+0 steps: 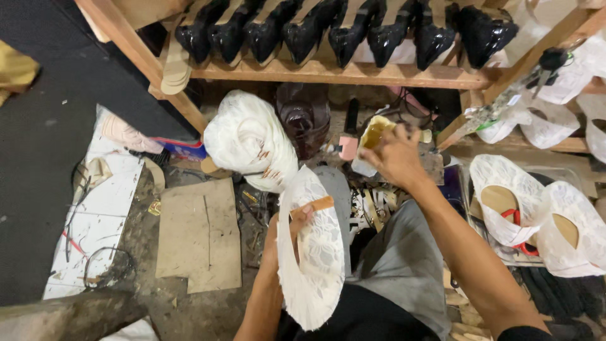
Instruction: The person sits on the floor of a shoe workshop and applies glue from a container to the edge of a white lace shoe upper, then folds and presses the lace edge over by hand. They work on one upper at a time, turning it to reach different sections, and place finished uppers on a rack.
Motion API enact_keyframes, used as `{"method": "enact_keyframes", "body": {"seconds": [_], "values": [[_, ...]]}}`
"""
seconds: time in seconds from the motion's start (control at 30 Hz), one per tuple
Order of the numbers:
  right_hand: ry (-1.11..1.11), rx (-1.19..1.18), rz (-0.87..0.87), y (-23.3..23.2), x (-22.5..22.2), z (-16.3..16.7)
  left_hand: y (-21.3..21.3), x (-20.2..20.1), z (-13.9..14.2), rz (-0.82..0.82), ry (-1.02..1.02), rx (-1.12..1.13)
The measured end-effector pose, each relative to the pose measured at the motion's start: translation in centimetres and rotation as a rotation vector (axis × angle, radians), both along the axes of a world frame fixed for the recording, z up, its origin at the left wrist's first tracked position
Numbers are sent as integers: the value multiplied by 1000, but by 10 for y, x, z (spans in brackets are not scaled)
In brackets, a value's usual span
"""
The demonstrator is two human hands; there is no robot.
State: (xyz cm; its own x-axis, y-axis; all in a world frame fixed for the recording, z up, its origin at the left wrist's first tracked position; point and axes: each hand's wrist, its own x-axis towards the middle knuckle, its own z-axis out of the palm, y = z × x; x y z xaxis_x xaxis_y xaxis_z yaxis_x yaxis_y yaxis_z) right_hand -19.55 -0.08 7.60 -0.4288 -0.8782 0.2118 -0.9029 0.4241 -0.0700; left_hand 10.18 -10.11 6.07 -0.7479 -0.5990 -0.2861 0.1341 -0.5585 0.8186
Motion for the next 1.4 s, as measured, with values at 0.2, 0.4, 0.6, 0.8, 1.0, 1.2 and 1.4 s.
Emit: {"method": "enact_keyframes", "body": {"seconds": [0.2,0.4,0.6,0.8,1.0,1.2,1.4], "values": [[-454,-356,236,48,61,49,13,-12,18,48,94,134],[-515,-568,476,67,110,72,17,-20,38,-129,102,-135],[-355,-583,457,67,112,73,20,-20,45,-68,112,-134],[-348,-545,470,69,113,69,16,-17,49,-138,251,-285],[-354,-542,486,72,117,63,14,-20,49,-39,195,-260],[-328,-586,478,74,120,61,10,-19,41,65,164,-459],[-215,-518,499,74,123,65,7,-22,39,102,161,-595]]}}
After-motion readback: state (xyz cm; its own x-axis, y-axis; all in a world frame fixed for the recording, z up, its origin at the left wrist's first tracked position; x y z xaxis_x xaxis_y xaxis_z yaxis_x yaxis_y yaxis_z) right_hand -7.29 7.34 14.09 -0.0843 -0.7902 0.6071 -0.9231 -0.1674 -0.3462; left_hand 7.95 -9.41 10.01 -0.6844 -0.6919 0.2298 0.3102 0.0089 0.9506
